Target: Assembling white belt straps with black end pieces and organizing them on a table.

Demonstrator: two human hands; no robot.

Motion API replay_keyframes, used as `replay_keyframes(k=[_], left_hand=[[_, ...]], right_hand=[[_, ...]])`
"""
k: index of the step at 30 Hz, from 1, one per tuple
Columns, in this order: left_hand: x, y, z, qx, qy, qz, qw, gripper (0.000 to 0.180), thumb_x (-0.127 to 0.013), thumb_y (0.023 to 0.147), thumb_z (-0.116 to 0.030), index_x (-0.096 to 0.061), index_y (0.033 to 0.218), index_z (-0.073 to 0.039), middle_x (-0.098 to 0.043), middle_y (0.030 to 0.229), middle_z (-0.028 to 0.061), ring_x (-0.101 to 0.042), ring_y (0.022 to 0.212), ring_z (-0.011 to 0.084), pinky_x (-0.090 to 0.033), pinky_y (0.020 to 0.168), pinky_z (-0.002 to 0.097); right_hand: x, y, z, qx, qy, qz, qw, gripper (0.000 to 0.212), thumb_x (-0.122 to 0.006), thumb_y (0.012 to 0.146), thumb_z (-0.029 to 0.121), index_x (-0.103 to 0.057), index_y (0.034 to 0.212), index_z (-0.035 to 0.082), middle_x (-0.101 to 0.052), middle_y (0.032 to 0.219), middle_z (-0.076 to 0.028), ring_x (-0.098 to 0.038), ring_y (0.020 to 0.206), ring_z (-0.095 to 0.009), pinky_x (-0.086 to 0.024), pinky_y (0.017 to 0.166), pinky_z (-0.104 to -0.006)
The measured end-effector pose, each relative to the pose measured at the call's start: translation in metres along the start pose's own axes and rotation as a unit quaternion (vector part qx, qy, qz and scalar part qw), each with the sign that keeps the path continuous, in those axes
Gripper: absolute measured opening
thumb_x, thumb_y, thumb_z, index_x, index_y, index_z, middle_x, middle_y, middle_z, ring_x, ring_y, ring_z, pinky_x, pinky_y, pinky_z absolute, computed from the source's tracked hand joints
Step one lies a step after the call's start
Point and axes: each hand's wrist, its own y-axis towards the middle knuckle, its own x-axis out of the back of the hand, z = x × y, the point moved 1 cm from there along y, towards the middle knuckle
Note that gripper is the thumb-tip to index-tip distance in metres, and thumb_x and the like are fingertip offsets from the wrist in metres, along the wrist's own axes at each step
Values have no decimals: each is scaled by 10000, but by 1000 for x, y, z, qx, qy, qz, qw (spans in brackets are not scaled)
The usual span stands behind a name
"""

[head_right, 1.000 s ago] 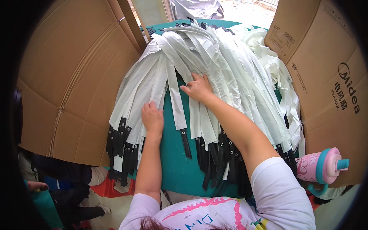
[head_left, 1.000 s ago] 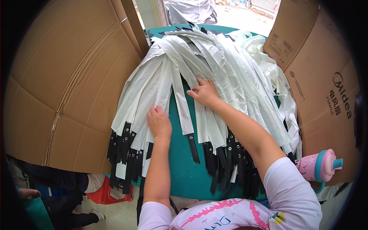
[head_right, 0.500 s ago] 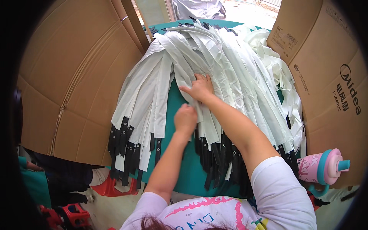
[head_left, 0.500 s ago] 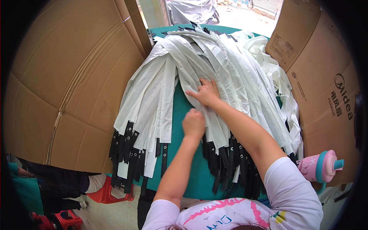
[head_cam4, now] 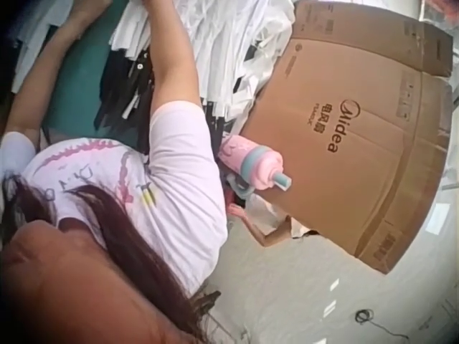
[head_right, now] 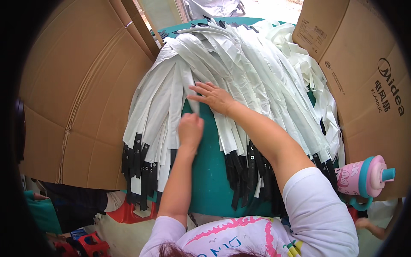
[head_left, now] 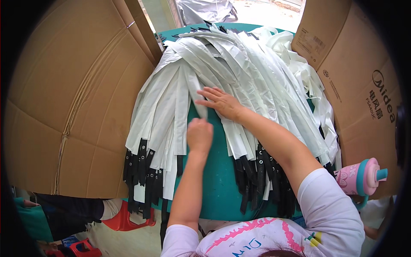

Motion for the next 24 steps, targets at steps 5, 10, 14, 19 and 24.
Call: replay_keyframes(k=[5, 10, 14, 19, 24], left_hand=[[-3, -5, -11, -26, -89, -78, 993, 189, -634, 769, -173, -632, 894, -31, -586, 850, 137, -565, 856, 311, -458, 792, 396], [10, 6, 40, 37, 152, -100, 983, 443, -632, 764, -143, -514, 1170, -9, -556, 941, 168, -547, 880, 332, -446, 807, 423], [-6, 19, -1, 65, -23, 13, 998, 206, -541, 758, -81, -600, 931, 15, -598, 836, 206, -588, 790, 374, -466, 708, 469], [-18, 18, -43, -57, -138, 39, 988, 229, -602, 790, -181, -608, 935, -4, -593, 859, 189, -576, 878, 350, -460, 757, 447], [27, 27, 13, -19, 114, -141, 983, 300, -698, 752, -254, -621, 911, -11, -571, 926, 149, -539, 899, 318, -434, 798, 423]], right_hand=[[3, -9, -27, 47, -7, 189, 981, 494, -490, 777, -2, -554, 1222, 202, -495, 1321, -45, -385, 1289, -243, -276, 1095, -371], [0, -20, -59, -37, 76, 168, 982, 349, -525, 799, 142, -611, 1135, 103, -588, 1200, -88, -477, 1203, -270, -401, 994, -365], [9, 5, -45, -220, 164, 217, 937, 366, -532, 826, 345, -656, 1047, 80, -623, 1104, -155, -558, 1073, -318, -451, 908, -389], [-1, 12, -35, -370, 144, 135, 908, 623, -524, 810, 566, -680, 861, -36, -642, 919, -225, -606, 914, -369, -463, 831, -429], [-5, 3, -42, -353, 157, 128, 913, 489, -560, 834, 451, -669, 940, -14, -636, 923, -231, -595, 931, -370, -459, 841, -425]])
